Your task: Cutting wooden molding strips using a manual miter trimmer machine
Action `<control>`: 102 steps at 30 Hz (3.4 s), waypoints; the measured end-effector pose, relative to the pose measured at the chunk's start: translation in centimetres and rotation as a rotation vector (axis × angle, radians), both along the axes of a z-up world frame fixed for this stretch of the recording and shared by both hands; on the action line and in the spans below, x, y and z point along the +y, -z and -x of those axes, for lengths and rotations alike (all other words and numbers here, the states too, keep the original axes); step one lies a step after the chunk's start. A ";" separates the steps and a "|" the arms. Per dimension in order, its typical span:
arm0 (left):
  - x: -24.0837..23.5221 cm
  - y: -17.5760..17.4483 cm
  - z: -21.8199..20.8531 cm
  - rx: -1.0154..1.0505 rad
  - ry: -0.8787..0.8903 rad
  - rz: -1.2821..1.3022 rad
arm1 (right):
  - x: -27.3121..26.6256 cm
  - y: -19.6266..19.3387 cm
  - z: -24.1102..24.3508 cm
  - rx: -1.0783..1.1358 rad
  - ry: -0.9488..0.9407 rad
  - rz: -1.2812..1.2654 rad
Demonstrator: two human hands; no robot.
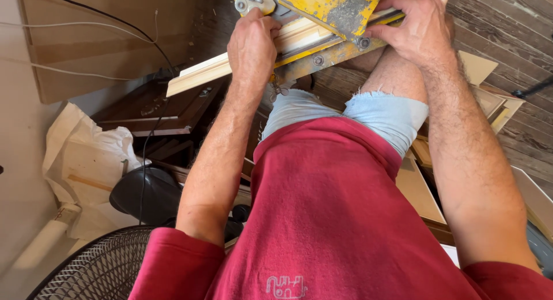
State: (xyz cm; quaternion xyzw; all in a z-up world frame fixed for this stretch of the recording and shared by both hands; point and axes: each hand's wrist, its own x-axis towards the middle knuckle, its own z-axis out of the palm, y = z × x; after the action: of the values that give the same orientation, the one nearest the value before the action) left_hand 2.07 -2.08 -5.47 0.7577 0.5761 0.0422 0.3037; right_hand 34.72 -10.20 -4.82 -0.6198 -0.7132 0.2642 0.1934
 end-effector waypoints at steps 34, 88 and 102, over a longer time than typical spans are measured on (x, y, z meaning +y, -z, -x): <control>-0.2 -2.8 2.5 -0.144 0.073 0.069 | 0.0 0.7 0.1 -0.043 -0.016 -0.035; -3.9 -22.0 -35.0 -0.404 -0.787 0.069 | 11.8 13.4 -41.0 -0.326 0.312 0.487; -3.1 -23.0 -35.1 -0.471 -0.482 0.203 | 15.7 9.8 -36.1 0.041 0.500 0.815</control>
State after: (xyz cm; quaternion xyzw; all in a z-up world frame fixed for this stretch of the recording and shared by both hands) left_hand 37.17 -5.21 17.49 0.5353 0.6539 0.2289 0.4832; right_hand 70.84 5.48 -14.60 -0.7924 -0.3766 0.4799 0.0062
